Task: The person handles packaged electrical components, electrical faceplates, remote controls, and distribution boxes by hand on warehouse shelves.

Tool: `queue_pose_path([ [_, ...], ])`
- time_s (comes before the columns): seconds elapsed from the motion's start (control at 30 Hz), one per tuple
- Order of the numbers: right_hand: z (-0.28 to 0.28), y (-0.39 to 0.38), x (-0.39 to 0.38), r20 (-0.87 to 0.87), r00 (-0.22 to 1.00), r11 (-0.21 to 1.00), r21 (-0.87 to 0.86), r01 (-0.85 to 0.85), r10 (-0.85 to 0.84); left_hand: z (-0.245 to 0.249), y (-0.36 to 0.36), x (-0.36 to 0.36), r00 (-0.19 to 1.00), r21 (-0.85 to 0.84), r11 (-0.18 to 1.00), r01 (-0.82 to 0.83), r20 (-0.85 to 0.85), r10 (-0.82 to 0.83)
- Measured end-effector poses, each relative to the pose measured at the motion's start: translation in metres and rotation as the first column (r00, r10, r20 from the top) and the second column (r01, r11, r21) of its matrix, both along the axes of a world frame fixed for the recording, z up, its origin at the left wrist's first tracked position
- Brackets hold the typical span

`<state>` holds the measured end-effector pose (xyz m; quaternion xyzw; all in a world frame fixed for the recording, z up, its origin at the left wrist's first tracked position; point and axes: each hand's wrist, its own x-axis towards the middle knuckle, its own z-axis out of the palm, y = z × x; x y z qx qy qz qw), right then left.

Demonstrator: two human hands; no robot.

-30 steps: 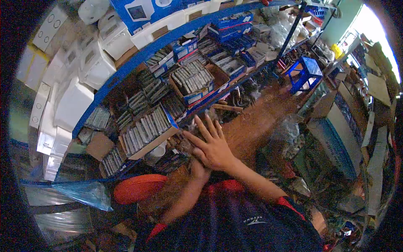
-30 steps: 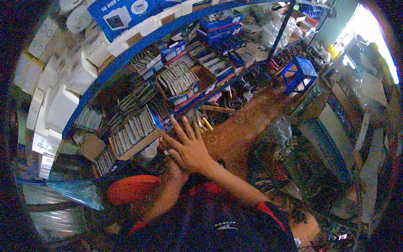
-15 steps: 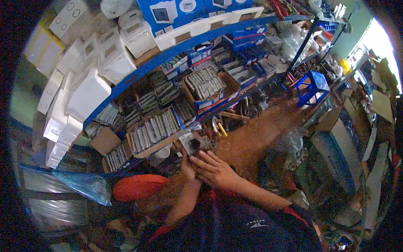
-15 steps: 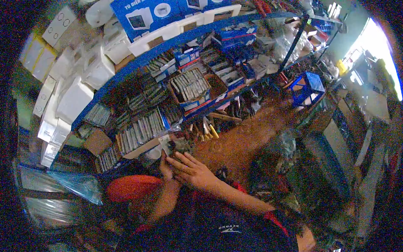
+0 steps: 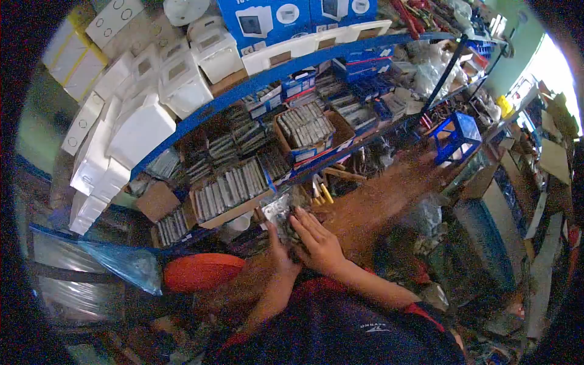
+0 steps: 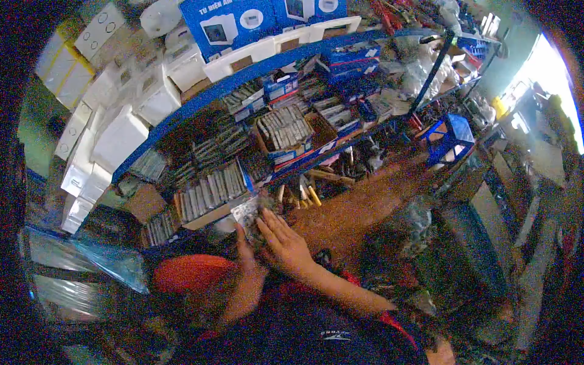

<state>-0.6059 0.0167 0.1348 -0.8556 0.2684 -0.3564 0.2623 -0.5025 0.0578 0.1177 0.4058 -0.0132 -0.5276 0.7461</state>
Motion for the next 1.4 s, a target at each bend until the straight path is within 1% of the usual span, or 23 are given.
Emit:
queue_pose_path([
  [0.1,-0.006,0.008,-0.015,-0.008,1.0,0.991,0.132,-0.003,0.004,0.004,-0.001,0.003,0.998,-0.109,0.993,0.038,-0.053,-0.044],
  [0.17,-0.002,0.007,-0.021,-0.025,0.999,0.969,0.244,-0.033,0.04,-0.004,0.002,0.005,0.998,-0.092,0.995,0.045,-0.044,-0.049],
  [0.23,-0.003,0.007,-0.025,0.064,0.998,0.981,0.195,-0.003,-0.01,0.002,0.002,0.003,0.995,-0.073,0.996,0.054,-0.076,-0.06],
  [0.27,-0.005,0.007,-0.028,0.108,0.994,0.986,0.168,0.015,-0.034,-0.004,-0.002,0.007,0.994,-0.148,0.987,0.066,-0.075,-0.078],
  [0.37,-0.034,0.026,-0.047,0.059,0.996,0.968,0.242,-0.072,0.06,-0.019,-0.01,0.019,0.994,-0.289,0.957,0.032,-0.087,-0.059],
  [0.43,-0.028,0.035,-0.05,0.027,0.989,0.978,0.143,-0.15,0.147,0.002,-0.019,0.025,0.992,-0.284,0.955,-0.085,-0.109,0.056],
  [0.47,-0.024,0.038,-0.051,0.009,0.981,0.976,0.096,-0.193,0.193,0.0,-0.021,0.034,0.997,-0.311,0.95,-0.036,-0.078,0.013],
  [0.57,-0.017,0.019,-0.06,0.057,0.998,0.888,0.459,0.01,-0.041,0.003,-0.025,0.037,0.993,-0.409,0.912,0.029,-0.096,-0.074],
  [0.6,-0.005,0.012,-0.058,0.183,0.968,0.886,0.458,0.073,-0.174,0.007,-0.025,0.034,0.99,-0.453,0.889,0.06,-0.086,-0.11],
  [0.63,0.008,0.003,-0.056,0.303,0.903,0.875,0.463,0.139,-0.304,0.009,-0.026,0.029,0.995,-0.399,0.917,0.018,-0.081,-0.055],
  [0.7,0.023,-0.015,-0.045,0.39,0.899,0.922,0.386,0.036,-0.198,0.011,-0.026,0.016,0.997,-0.289,0.955,-0.063,-0.066,0.045],
  [0.73,0.026,-0.018,-0.039,0.426,0.894,0.939,0.344,-0.014,-0.143,0.016,-0.022,0.01,0.992,-0.361,0.933,0.004,-0.119,-0.051],
  [0.77,0.021,-0.019,-0.031,0.277,0.96,0.959,0.279,-0.045,-0.036,0.018,-0.023,0.005,0.997,-0.338,0.941,0.0,-0.077,-0.028],
  [0.87,0.013,0.009,0.001,0.212,0.962,0.952,0.285,0.108,-0.173,0.029,-0.026,-0.002,0.999,-0.205,0.977,-0.051,-0.012,0.05],
  [0.97,0.003,0.006,-0.001,0.328,0.932,0.839,0.542,-0.053,-0.153,0.022,-0.024,0.005,0.999,-0.396,0.917,0.048,0.013,-0.047],
  [1.0,0.008,0.005,-0.001,0.392,0.89,0.833,0.552,-0.025,-0.233,0.015,-0.023,0.006,0.996,-0.372,0.928,0.031,0.094,0.005],
  [1.07,0.011,-0.006,-0.006,0.329,0.909,0.681,0.729,-0.073,-0.255,0.002,-0.022,0.005,0.963,-0.337,0.941,-0.009,0.251,0.1],
  [1.13,-0.002,-0.014,-0.016,0.217,0.951,0.486,0.87,-0.085,-0.222,0.002,-0.019,0.0,0.788,-0.201,0.974,-0.1,0.582,0.201],
  [1.17,-0.004,-0.013,-0.017,0.25,0.944,0.471,0.873,-0.125,-0.214,0.002,-0.016,-0.001,0.653,-0.145,0.975,-0.167,0.725,0.22],
  [1.23,-0.006,-0.01,-0.018,0.32,0.927,0.436,0.875,-0.21,-0.196,-0.021,-0.012,0.012,0.671,-0.132,0.984,-0.118,0.72,0.177],
  [1.3,-0.018,-0.01,-0.021,0.288,0.948,0.527,0.832,-0.176,-0.138,-0.018,-0.011,0.02,0.672,-0.108,0.991,-0.079,0.728,0.133],
  [1.33,-0.022,-0.011,-0.024,0.268,0.957,0.572,0.805,-0.159,-0.111,-0.011,-0.01,0.017,0.89,-0.164,0.983,-0.084,0.431,0.148],
  [1.4,-0.023,-0.011,-0.033,0.172,0.983,0.664,0.743,-0.087,-0.064,-0.003,-0.006,0.034,0.842,-0.096,0.994,0.046,0.54,0.013],
])
